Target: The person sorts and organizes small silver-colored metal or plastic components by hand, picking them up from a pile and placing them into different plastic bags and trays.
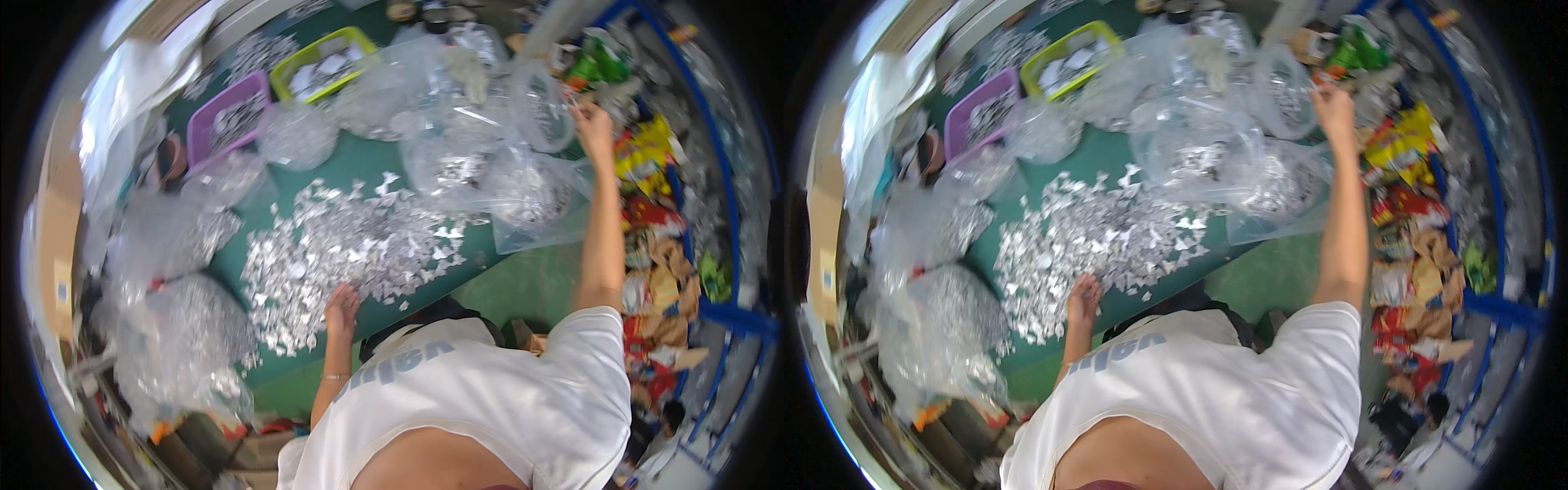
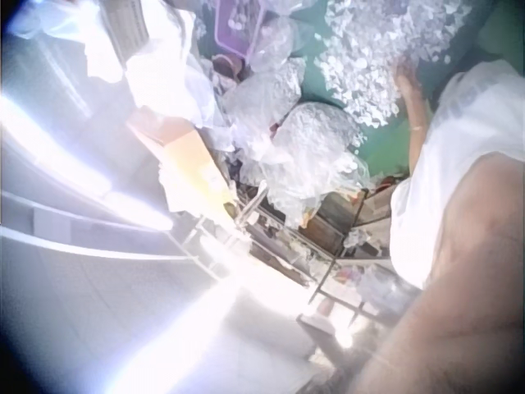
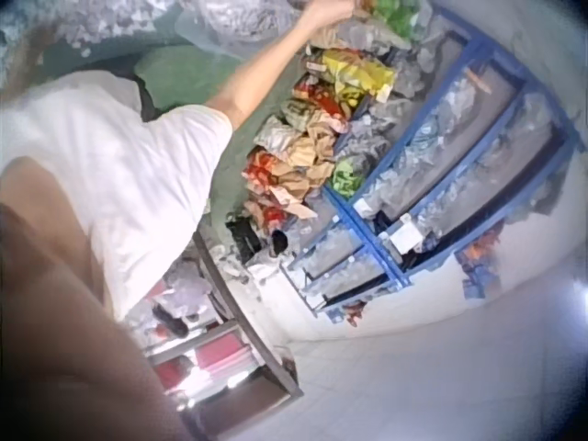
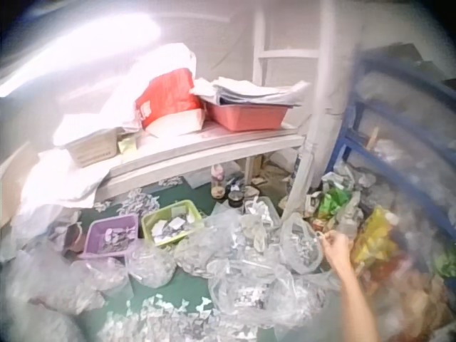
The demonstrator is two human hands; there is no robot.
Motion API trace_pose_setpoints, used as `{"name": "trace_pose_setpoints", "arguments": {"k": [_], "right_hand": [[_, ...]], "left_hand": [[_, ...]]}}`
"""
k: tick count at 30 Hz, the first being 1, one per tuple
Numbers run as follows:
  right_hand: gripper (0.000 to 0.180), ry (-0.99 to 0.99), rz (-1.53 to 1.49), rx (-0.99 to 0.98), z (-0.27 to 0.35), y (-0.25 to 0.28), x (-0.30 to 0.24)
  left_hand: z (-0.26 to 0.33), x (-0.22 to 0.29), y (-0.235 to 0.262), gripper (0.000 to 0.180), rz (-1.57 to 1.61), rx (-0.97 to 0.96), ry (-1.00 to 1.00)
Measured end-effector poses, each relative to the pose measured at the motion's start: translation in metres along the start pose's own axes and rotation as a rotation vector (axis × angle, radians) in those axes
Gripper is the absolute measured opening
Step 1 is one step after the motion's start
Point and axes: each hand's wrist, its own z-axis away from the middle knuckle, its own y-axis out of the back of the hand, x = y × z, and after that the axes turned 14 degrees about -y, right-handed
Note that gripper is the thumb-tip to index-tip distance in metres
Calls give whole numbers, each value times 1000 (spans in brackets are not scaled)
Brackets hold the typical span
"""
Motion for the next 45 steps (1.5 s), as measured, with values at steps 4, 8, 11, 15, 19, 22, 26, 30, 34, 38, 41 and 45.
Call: {"name": "trace_pose_setpoints", "arguments": {"k": [4,8,11,15,19,22,26,30,34,38,41,45], "right_hand": [[30,6,-175,-122,25,-16,-26],[19,158,-483,-94,126,-13,-107],[15,142,-440,-491,201,-48,-137],[10,119,-655,-1069,284,-144,-148],[9,-109,-596,-1322,337,-203,-145],[13,-491,-595,-1528,357,-214,-158],[16,-898,-880,-1584,375,-223,-164],[19,-1047,-910,-1565,385,-225,-168],[27,-1108,-926,-1683,390,-224,-185],[31,-1042,-984,-1860,391,-217,-211],[28,-874,-833,-1802,392,-211,-225],[23,-845,-795,-1713,397,-207,-237]], "left_hand": [[17,7,10,38,139,38,-31],[31,8,7,38,216,66,-120],[35,3,16,36,142,136,-205],[22,14,28,28,-117,277,-389],[-26,34,38,28,-725,342,-842],[-47,73,26,31,-1159,341,-747],[-68,79,27,28,-1242,331,-683],[-56,81,23,15,-1071,204,-935],[-20,80,18,12,-958,53,-1254],[11,75,27,19,-1002,-143,-1424],[17,77,31,26,-921,-108,-1465],[27,84,27,23,-703,44,-1204]]}}
